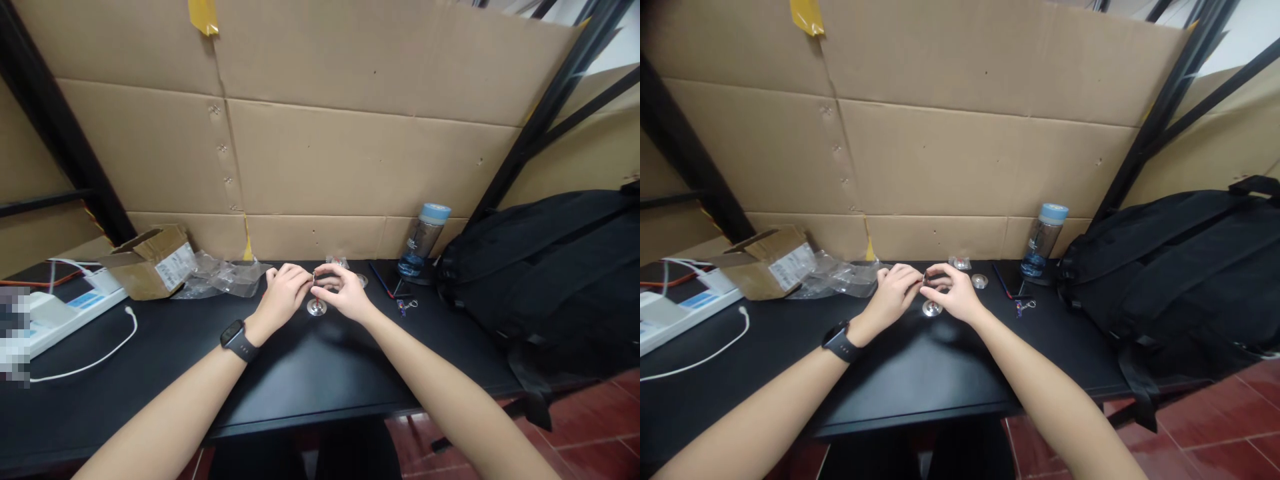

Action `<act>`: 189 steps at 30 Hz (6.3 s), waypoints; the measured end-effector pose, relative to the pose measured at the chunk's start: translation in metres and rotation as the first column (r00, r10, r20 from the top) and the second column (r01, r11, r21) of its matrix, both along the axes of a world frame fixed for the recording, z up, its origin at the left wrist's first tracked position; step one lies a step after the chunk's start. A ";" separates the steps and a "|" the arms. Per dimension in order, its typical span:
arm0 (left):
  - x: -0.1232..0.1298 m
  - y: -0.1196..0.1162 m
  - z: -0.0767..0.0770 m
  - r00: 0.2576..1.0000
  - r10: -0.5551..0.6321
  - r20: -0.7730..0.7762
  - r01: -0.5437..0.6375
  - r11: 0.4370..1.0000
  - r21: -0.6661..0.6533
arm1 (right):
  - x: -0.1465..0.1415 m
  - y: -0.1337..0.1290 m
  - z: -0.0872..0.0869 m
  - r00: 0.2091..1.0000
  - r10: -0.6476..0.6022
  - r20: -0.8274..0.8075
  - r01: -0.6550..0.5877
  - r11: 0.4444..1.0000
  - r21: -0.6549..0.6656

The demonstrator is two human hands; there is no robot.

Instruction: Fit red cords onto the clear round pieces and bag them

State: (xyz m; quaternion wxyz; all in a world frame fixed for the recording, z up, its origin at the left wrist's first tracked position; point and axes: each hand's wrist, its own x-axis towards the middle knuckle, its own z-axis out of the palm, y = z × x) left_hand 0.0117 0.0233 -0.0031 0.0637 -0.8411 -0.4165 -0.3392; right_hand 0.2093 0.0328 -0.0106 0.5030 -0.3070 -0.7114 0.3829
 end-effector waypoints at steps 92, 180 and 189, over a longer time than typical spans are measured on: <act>-0.001 0.011 -0.004 0.897 0.156 0.412 0.054 0.889 -0.454 | 0.008 0.022 -0.007 0.997 -0.055 0.059 0.060 0.995 -0.082; 0.009 0.001 -0.036 0.890 -0.333 -0.311 0.253 0.928 -0.272 | 0.056 0.028 0.017 0.497 -0.108 0.861 0.057 0.994 0.091; 0.007 0.002 -0.035 0.899 -0.340 -0.276 0.237 0.908 -0.346 | 0.052 0.025 0.015 0.652 -0.032 0.758 0.021 0.999 0.024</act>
